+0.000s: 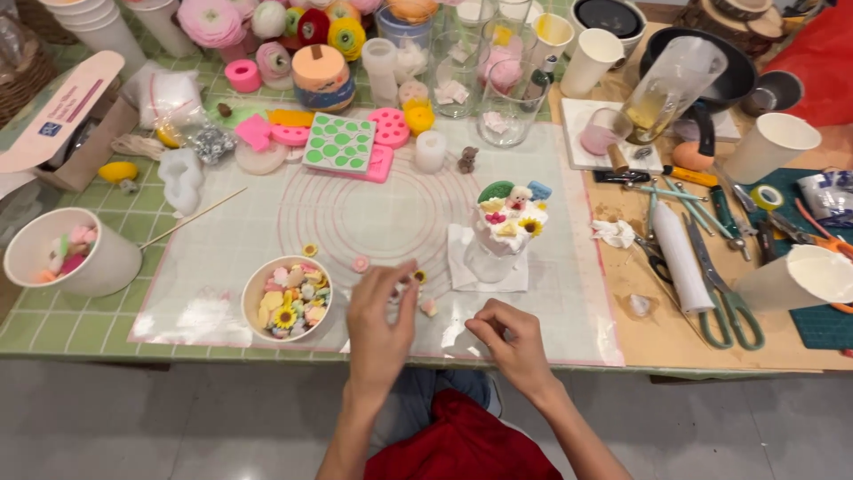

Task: Decorating a white candle with various small wax ornaments including flowers, bears, and fruits.

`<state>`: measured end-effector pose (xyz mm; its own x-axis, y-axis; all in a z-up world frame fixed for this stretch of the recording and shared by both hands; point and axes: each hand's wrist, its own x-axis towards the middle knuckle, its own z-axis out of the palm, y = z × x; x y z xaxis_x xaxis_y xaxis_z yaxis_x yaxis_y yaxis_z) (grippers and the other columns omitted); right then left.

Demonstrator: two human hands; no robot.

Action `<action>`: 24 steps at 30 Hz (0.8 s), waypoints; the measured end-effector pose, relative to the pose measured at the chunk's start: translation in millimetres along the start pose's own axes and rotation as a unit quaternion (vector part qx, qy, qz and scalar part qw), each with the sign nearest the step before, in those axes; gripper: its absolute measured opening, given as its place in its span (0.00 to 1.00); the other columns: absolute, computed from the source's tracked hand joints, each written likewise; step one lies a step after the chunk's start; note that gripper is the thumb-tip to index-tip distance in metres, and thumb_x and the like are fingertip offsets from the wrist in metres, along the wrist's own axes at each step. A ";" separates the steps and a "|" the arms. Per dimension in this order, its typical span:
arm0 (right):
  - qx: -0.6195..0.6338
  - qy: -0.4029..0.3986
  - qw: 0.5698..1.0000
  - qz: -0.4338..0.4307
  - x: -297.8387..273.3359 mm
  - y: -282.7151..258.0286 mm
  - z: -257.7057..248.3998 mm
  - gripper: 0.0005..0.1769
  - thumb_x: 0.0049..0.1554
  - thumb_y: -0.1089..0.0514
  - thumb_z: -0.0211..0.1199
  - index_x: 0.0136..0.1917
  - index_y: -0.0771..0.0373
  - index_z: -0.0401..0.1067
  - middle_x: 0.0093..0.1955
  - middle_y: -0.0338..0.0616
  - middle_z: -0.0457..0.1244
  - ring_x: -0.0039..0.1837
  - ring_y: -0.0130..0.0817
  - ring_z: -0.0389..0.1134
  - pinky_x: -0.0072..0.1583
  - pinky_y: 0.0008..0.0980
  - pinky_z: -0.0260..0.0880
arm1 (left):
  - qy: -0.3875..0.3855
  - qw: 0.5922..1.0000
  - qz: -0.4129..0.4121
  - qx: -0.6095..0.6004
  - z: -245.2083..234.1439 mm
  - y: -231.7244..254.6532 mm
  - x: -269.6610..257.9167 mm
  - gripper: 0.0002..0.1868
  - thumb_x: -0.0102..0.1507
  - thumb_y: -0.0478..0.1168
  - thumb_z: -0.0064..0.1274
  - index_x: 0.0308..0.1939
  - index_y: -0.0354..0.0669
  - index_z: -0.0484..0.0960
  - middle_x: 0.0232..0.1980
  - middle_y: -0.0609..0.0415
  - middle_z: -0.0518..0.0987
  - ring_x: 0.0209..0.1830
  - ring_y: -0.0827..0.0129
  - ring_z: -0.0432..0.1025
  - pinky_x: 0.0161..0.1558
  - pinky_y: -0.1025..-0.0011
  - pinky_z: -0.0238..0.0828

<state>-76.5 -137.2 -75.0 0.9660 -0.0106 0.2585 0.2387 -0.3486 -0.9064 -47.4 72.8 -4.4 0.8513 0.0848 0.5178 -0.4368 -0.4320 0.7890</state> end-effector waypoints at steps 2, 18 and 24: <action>0.004 -0.015 1.000 0.004 2.3 -13.4 6.6 0.06 0.57 0.63 0.70 0.41 0.67 0.75 0.29 0.33 0.59 0.33 0.17 0.54 0.36 0.23 0.54 | -0.016 0.999 0.000 0.036 -0.8 -11.0 -18.6 0.13 0.62 0.32 0.59 0.52 0.39 0.83 0.41 0.51 0.79 0.41 0.60 0.73 0.45 0.64 0.69; -0.008 -0.070 0.997 0.039 -16.3 -15.9 20.2 0.06 0.58 0.63 0.67 0.50 0.66 0.78 0.31 0.31 0.61 0.34 0.16 0.55 0.36 0.21 0.55 | -0.010 0.946 0.010 0.325 -13.4 -32.7 -66.1 0.12 0.60 0.38 0.59 0.44 0.34 0.82 0.42 0.46 0.73 0.46 0.53 0.69 0.47 0.57 0.64; -0.005 -0.086 0.996 0.030 -11.3 -17.8 37.2 0.06 0.59 0.64 0.66 0.50 0.67 0.78 0.32 0.32 0.61 0.35 0.16 0.55 0.37 0.21 0.55 | -0.008 0.961 -0.006 0.275 -23.6 -38.9 -66.4 0.12 0.62 0.37 0.58 0.46 0.33 0.83 0.42 0.47 0.72 0.46 0.54 0.69 0.47 0.58 0.65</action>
<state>-88.0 -96.0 -74.3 0.9817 0.1276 0.1417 0.1790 -0.3617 -0.9149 -93.9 105.2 -61.7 0.8618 0.0807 0.5008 -0.2109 -0.8409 0.4984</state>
